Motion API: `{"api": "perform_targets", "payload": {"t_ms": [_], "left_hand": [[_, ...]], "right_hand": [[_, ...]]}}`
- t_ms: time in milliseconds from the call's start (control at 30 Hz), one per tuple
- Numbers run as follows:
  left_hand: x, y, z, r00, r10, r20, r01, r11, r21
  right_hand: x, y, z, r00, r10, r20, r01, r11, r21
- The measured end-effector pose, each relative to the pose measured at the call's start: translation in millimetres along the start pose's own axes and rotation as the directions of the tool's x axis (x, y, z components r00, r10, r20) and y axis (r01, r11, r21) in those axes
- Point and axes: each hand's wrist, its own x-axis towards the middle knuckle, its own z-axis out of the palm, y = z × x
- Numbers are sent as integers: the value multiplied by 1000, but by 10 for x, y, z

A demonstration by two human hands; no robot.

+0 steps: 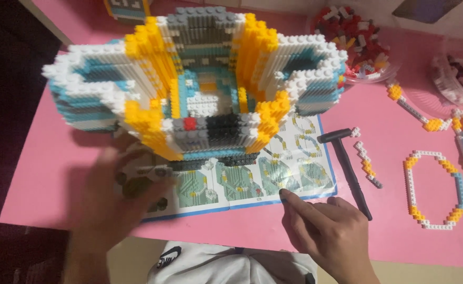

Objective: Assembling a complex 3D robot model using small interlocking plastic blocks while following a manual.

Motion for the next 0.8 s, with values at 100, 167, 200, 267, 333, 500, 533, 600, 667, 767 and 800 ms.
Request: {"api": "perform_targets", "payload": {"t_ms": [100, 167, 200, 267, 333, 500, 533, 600, 667, 767, 800], "left_hand": [[71, 91, 122, 995, 26, 96, -11, 989, -150], [147, 103, 142, 998, 5, 68, 3, 994, -113], [192, 114, 159, 999, -11, 44, 15, 997, -77], [308, 27, 141, 997, 38, 69, -23, 978, -210], [428, -79, 144, 991, 91, 95, -54, 939, -339], [689, -234, 182, 907, 363, 213, -238, 860, -451], [791, -257, 203, 908, 362, 211, -239, 860, -451], [991, -302, 247, 723, -12, 691, 672, -221, -707], [913, -234, 198, 762, -30, 647, 634, -174, -754], [1004, -459, 235, 778, 208, 593, 624, -148, -767], [1070, -589, 264, 712, 444, 544, 660, -159, -734]], "right_hand": [[41, -57, -26, 1000, -3, -7, 3, 1000, 12], [39, -81, -47, 1000, -12, -12, 13, 1000, 20], [36, -87, -59, 1000, -17, -19, 18, 1000, 23], [27, -105, -72, 1000, 1, -17, -1, 1000, 16], [15, -111, -76, 1000, 25, -14, -25, 1000, 6], [49, -156, -78, 998, 59, -38, -60, 998, -24], [42, -153, -76, 998, 57, -38, -58, 998, -22], [26, -146, -74, 999, 42, -19, -44, 996, -81], [12, -106, -74, 1000, 14, 17, -12, 995, -95], [78, -114, -109, 998, -23, 58, 28, 996, -89], [114, -130, -121, 997, -36, 63, 40, 997, -65]]}}
